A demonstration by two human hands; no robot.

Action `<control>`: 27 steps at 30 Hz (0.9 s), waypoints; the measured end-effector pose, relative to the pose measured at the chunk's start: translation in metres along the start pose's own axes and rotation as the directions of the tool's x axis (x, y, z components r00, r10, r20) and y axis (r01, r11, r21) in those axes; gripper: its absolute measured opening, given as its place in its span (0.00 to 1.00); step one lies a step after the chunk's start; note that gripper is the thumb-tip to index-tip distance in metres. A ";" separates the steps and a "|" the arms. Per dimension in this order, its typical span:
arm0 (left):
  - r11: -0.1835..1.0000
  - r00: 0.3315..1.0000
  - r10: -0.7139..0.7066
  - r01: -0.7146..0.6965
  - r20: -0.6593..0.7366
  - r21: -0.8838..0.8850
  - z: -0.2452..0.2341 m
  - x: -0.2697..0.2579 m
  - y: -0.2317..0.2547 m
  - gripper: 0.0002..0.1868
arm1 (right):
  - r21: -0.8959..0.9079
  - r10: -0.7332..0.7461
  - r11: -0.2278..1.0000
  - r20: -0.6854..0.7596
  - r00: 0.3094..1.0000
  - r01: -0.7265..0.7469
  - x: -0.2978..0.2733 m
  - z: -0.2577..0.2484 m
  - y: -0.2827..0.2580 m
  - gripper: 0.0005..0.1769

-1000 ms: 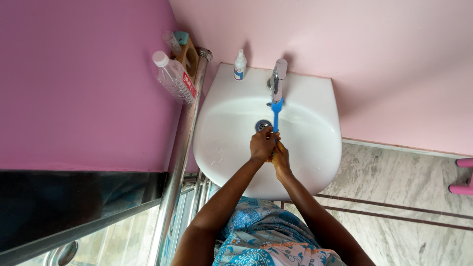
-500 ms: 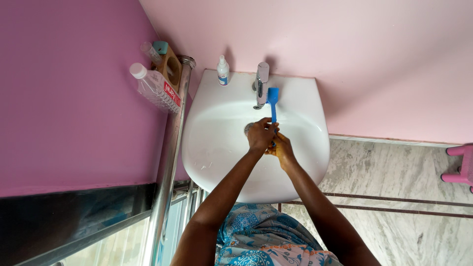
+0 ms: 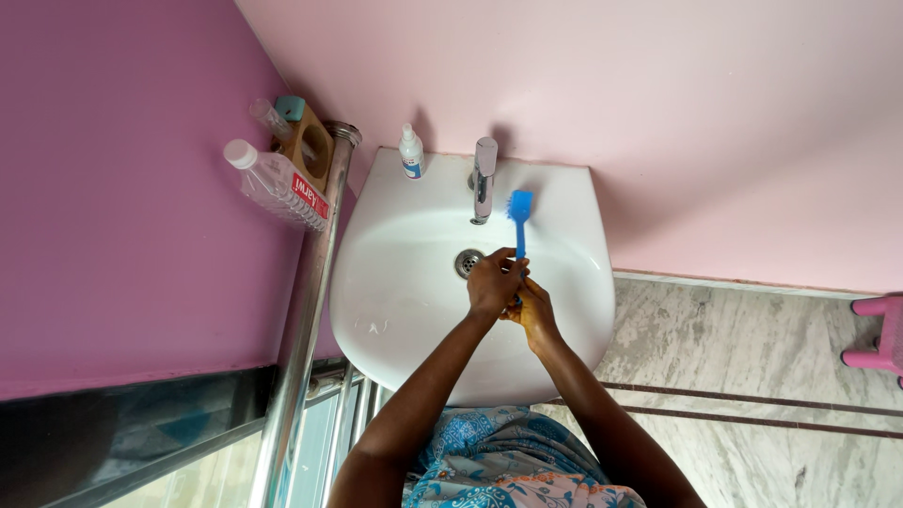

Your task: The person cleans a blue handheld brush by hand in a sink. The person holds the brush under a faucet, turns the water on, and uses their fingers to scrub the bristles.

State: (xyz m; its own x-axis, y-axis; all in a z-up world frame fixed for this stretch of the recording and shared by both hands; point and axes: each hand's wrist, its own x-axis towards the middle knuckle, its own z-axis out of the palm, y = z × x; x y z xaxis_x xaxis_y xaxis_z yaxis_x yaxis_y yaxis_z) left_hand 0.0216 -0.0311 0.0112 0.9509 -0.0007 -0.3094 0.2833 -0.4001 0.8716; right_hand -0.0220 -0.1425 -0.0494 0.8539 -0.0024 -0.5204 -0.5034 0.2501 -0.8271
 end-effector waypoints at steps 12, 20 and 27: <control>0.996 0.996 -0.084 0.085 -0.021 0.038 0.020 0.055 0.038 0.13 | 0.040 -0.075 0.997 0.058 0.995 0.073 0.074 -0.031 -0.026 0.16; 1.000 1.000 0.018 -0.018 -0.013 0.009 0.044 0.030 0.020 0.14 | 0.057 -0.059 0.997 -0.011 0.998 0.059 0.033 -0.041 -0.014 0.17; 0.995 0.996 -0.083 0.081 -0.037 -0.062 0.022 0.032 0.020 0.13 | -0.077 -0.013 0.997 0.070 0.997 0.018 0.043 -0.029 -0.021 0.19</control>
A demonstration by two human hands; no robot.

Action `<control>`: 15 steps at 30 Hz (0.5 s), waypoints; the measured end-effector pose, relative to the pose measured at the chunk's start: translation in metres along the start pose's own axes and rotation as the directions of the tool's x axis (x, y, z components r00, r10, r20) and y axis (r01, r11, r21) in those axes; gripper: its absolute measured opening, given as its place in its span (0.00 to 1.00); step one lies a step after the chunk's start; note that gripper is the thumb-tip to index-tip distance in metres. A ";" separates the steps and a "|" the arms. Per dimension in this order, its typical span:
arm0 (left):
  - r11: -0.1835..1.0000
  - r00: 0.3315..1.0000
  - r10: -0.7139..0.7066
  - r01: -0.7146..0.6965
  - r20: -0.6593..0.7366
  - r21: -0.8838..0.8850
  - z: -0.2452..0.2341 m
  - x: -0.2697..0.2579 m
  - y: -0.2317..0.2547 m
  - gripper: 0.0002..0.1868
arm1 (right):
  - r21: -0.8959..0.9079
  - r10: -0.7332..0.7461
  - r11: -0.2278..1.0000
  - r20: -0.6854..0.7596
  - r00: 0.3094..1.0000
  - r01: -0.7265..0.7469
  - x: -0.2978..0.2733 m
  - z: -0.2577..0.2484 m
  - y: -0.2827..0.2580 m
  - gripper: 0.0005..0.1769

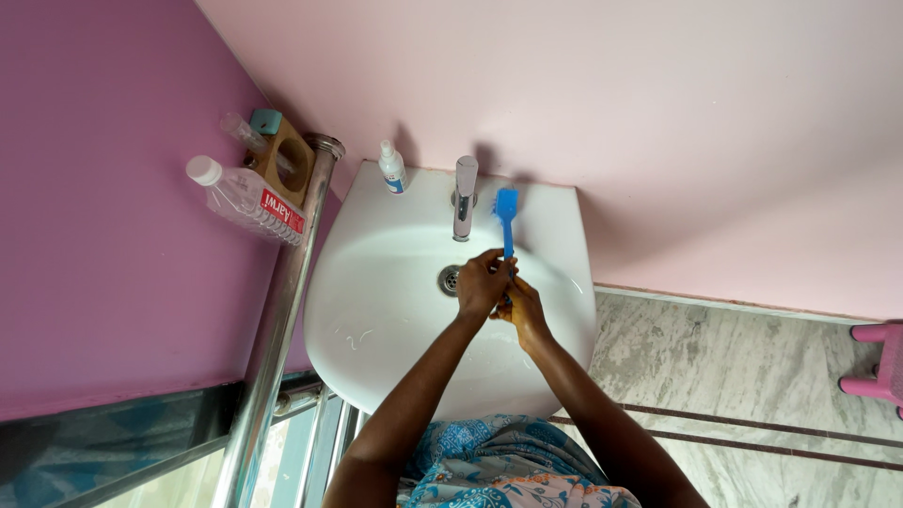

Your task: The person cleans a blue handheld brush by hand in a sink. The person holds the brush under a faucet, turns the water on, and uses their fingers to scrub the bristles.

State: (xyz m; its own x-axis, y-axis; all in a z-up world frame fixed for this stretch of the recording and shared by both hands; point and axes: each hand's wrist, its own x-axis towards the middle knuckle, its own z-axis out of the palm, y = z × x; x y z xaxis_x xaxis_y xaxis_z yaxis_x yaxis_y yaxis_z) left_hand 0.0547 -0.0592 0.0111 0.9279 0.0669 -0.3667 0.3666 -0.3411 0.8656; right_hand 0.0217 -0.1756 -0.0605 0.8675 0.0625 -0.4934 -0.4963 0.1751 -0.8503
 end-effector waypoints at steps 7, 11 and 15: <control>0.995 0.999 0.049 -0.050 0.019 0.085 0.026 0.026 0.023 0.13 | 0.096 -0.055 0.994 -0.059 0.997 0.060 0.021 -0.021 -0.012 0.15; 0.996 0.994 0.030 -0.039 0.104 0.083 0.051 0.018 0.026 0.12 | 0.160 -0.084 0.982 -0.130 0.988 0.105 0.009 -0.044 0.001 0.15; 0.989 0.979 0.046 -0.072 0.200 0.125 0.065 -0.003 0.018 0.13 | 0.212 -0.059 0.971 -0.227 0.972 0.108 -0.017 -0.053 0.021 0.17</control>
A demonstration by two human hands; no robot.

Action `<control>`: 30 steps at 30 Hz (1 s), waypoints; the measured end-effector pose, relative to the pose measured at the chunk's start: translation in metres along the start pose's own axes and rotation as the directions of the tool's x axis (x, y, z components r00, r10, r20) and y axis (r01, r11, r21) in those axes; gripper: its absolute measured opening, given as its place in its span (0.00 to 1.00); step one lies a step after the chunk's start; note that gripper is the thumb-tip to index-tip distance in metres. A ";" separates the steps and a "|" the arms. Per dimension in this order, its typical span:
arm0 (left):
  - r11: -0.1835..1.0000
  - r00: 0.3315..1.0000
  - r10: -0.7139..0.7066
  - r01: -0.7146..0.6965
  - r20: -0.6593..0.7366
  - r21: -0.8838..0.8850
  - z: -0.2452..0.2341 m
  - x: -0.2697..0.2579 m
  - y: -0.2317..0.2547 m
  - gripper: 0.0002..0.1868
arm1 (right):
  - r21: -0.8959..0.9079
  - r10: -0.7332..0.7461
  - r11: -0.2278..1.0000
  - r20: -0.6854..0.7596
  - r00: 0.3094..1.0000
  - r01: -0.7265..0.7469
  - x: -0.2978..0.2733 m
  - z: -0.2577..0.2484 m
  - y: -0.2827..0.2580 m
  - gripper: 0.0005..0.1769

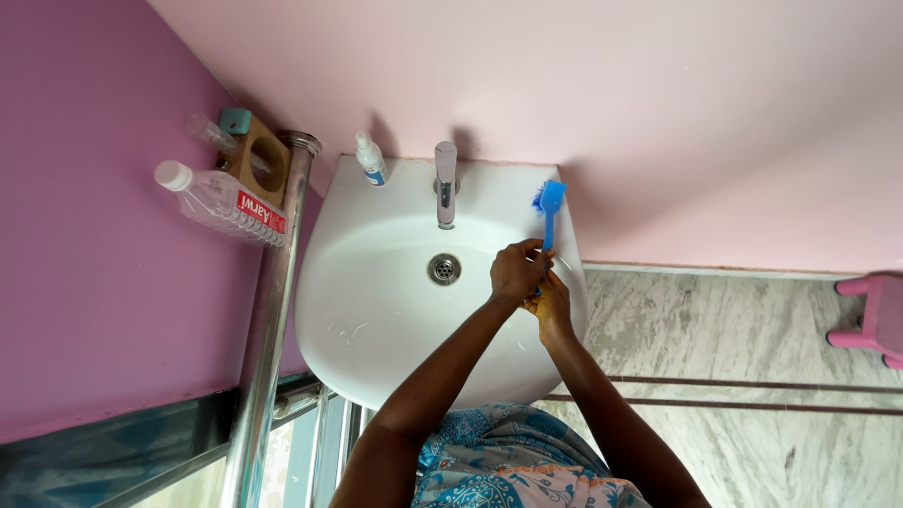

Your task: The person cleans a blue handheld brush by hand in a sink. The person holds the brush under a faucet, turns the water on, and uses their fingers to scrub the bristles.

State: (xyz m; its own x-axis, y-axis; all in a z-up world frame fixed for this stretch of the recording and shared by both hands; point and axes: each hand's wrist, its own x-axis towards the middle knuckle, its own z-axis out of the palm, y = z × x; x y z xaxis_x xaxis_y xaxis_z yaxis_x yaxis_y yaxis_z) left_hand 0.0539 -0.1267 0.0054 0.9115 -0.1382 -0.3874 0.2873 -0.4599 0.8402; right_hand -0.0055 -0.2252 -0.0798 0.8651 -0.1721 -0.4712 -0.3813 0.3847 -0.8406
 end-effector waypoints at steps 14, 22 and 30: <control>0.999 1.000 -0.026 0.025 -0.010 -0.030 -0.038 -0.056 -0.047 0.15 | -0.058 0.020 0.998 0.013 1.000 -0.020 -0.067 0.043 0.035 0.17; 0.997 0.993 0.038 -0.045 0.114 0.066 -0.021 -0.062 -0.059 0.13 | 0.012 -0.013 1.000 -0.079 0.997 0.015 -0.096 0.039 0.047 0.19; 0.994 0.996 -0.084 0.084 0.001 -0.063 -0.077 -0.073 -0.081 0.11 | -0.116 0.025 0.993 0.028 0.999 -0.022 -0.079 0.085 0.071 0.17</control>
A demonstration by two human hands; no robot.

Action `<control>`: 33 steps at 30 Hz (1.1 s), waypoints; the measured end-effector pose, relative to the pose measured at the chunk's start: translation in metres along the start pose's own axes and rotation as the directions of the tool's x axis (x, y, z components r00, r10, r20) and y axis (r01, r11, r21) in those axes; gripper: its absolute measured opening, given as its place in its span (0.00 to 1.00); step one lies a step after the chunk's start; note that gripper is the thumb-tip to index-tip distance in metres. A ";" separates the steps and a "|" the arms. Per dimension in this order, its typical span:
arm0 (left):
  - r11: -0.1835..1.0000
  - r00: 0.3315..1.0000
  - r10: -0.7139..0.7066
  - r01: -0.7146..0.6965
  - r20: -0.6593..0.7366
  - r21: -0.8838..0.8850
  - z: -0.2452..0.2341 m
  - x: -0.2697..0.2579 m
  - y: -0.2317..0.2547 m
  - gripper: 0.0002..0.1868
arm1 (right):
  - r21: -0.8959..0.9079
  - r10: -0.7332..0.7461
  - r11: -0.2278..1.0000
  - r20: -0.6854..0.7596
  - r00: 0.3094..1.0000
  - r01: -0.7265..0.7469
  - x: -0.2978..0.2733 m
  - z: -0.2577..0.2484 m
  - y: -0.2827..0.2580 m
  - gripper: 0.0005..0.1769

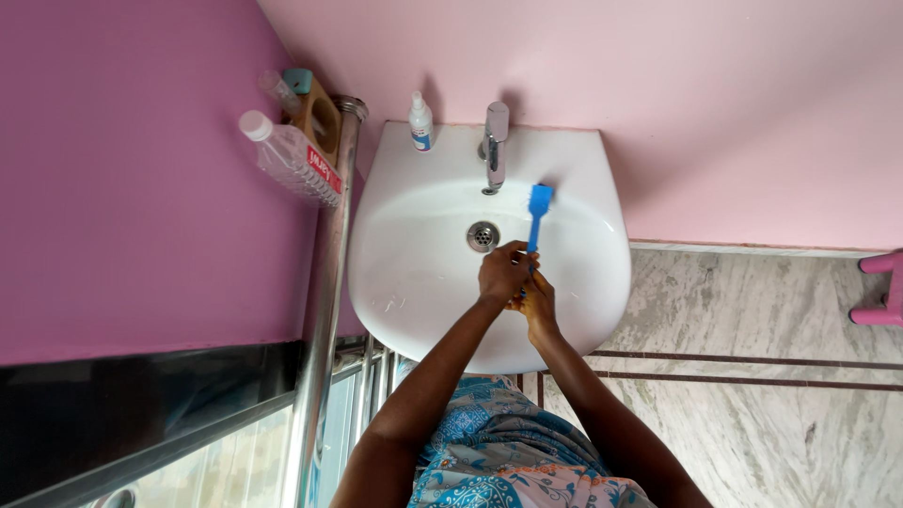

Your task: The person cleans a blue handheld brush by hand in a sink. The person holds the brush under a faucet, turns the water on, and uses their fingers to scrub the bristles.

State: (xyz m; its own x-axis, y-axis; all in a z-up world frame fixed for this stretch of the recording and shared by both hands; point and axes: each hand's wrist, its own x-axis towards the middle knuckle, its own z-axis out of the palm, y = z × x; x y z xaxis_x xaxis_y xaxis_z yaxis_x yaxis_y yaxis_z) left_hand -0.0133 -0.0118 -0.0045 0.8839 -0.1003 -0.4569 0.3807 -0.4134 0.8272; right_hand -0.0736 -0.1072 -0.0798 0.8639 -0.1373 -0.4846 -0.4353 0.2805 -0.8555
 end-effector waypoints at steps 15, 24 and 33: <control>1.000 1.000 0.002 -0.002 -0.017 -0.025 -0.018 0.001 -0.024 0.11 | -0.058 0.025 0.998 0.005 1.000 -0.025 0.000 0.026 0.011 0.17; 0.992 0.985 -0.060 0.040 -0.165 -0.123 -0.052 0.003 -0.024 0.12 | -0.250 0.079 0.967 0.141 0.987 -0.042 0.021 0.048 -0.005 0.19; 0.995 0.947 -0.030 -0.001 -0.320 -0.098 -0.071 -0.011 -0.007 0.12 | -0.277 0.097 0.961 0.263 0.960 -0.021 0.017 0.062 -0.039 0.18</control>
State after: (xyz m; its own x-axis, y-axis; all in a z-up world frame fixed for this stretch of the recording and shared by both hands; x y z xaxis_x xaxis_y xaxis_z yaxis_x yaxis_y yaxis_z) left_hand -0.0062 0.0565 0.0175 0.9123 0.2071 -0.3532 0.4045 -0.3226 0.8557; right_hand -0.0267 -0.0612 -0.0435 0.8538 0.1452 -0.5000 -0.5065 0.0089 -0.8622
